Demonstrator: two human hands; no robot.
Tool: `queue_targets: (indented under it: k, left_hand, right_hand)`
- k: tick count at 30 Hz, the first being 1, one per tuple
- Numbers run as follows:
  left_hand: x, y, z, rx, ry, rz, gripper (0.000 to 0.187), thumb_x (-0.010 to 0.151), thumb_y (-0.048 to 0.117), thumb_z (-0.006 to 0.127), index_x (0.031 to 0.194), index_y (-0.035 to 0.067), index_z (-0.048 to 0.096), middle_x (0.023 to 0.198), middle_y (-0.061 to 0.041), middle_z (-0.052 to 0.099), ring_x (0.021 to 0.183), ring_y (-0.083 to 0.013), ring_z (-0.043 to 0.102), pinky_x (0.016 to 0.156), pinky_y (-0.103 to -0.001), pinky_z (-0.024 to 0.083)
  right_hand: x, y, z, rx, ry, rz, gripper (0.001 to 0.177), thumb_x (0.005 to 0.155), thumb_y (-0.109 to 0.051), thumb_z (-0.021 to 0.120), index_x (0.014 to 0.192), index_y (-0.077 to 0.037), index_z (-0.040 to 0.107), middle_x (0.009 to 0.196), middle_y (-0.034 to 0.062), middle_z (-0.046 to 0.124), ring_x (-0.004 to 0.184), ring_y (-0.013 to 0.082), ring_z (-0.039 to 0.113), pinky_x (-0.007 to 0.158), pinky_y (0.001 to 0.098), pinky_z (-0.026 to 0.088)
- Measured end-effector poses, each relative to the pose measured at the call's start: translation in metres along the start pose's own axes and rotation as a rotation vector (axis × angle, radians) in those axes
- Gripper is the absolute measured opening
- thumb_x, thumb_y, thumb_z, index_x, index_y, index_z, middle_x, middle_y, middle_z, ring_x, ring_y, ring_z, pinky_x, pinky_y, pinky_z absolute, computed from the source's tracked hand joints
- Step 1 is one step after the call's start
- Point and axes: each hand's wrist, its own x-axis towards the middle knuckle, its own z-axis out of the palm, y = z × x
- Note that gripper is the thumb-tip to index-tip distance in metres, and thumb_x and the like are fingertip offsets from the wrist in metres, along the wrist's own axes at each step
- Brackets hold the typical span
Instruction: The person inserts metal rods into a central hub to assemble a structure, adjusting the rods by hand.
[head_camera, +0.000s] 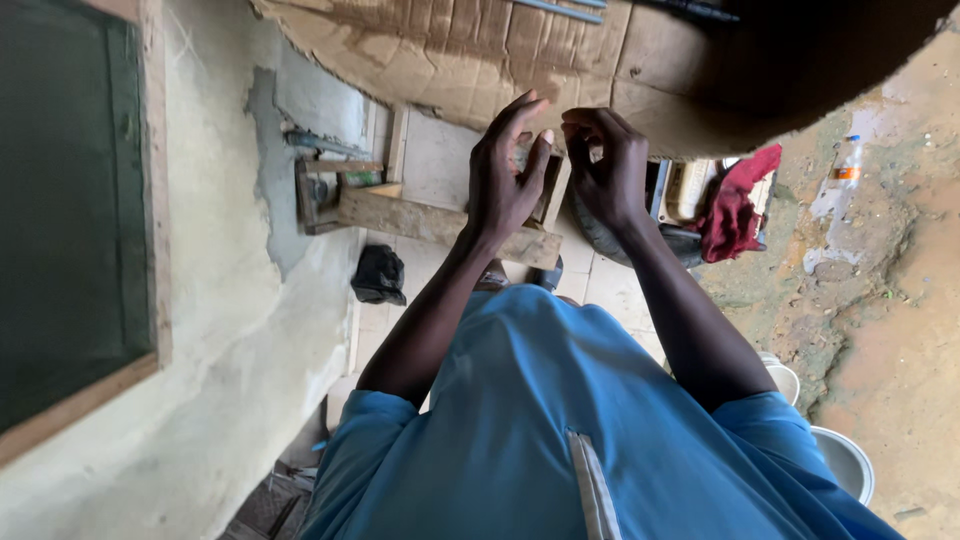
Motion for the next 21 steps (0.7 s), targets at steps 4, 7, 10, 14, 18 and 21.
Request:
queue_targets:
  k: [4,7,10,14,18,21]
  left_hand:
    - [0.041,-0.035,-0.016,0.055,-0.012,-0.015,0.039,0.102,0.012,0.067,0.139,0.003,0.059,0.151,-0.024,0.054,0.134,-0.0319,0.061,0.103,-0.038,0.058]
    - [0.066,-0.059,-0.026,0.137,-0.016,-0.044,0.045,0.099,0.014,0.069,0.14,0.002,0.057,0.144,-0.023,0.06,0.131,-0.0333,0.064,0.105,-0.04,0.057]
    - [0.082,-0.071,-0.041,0.205,-0.03,-0.033,0.046,0.1,0.018,0.072,0.14,0.0,0.057,0.14,-0.021,0.064,0.132,-0.0348,0.065,0.114,-0.043,0.053]
    - [0.097,-0.077,-0.053,0.161,-0.039,-0.064,0.049,0.099,0.017,0.071,0.141,0.0,0.055,0.143,-0.025,0.059,0.134,-0.0373,0.061,0.113,-0.044,0.05]
    - [0.112,-0.084,-0.06,0.182,-0.025,-0.073,0.05,0.097,0.018,0.072,0.14,0.0,0.053,0.139,-0.023,0.063,0.13,-0.0358,0.063,0.111,-0.043,0.051]
    - [0.116,-0.088,-0.064,0.176,-0.018,-0.067,0.05,0.097,0.017,0.072,0.141,0.001,0.054,0.137,-0.023,0.064,0.129,-0.0366,0.063,0.111,-0.043,0.051]
  right_hand:
    - [0.055,0.032,0.039,-0.093,-0.076,-0.008,0.021,0.095,0.007,0.067,0.115,0.004,0.072,0.112,0.0188,0.074,0.092,0.0258,0.076,0.071,0.0323,0.062]
    - [0.085,0.062,0.067,-0.154,-0.14,-0.013,0.023,0.094,0.004,0.069,0.117,0.005,0.069,0.116,0.0214,0.073,0.097,0.0299,0.076,0.075,0.0353,0.063]
    - [0.114,0.095,0.093,-0.272,-0.2,-0.044,0.031,0.092,0.0,0.073,0.121,0.005,0.066,0.118,0.0237,0.072,0.102,0.0368,0.073,0.084,0.0419,0.06]
    - [0.147,0.146,0.135,-0.422,-0.322,0.059,0.046,0.089,-0.004,0.075,0.132,0.004,0.06,0.129,0.0248,0.067,0.108,0.0429,0.068,0.092,0.048,0.055]
    - [0.172,0.213,0.176,-0.523,-0.401,0.109,0.056,0.088,-0.003,0.073,0.139,0.006,0.053,0.145,0.0245,0.058,0.125,0.0426,0.061,0.099,0.0468,0.054]
    - [0.185,0.258,0.201,-0.589,-0.339,0.018,0.069,0.08,0.004,0.066,0.147,0.006,0.048,0.156,0.0286,0.044,0.14,0.043,0.048,0.111,0.0455,0.046]
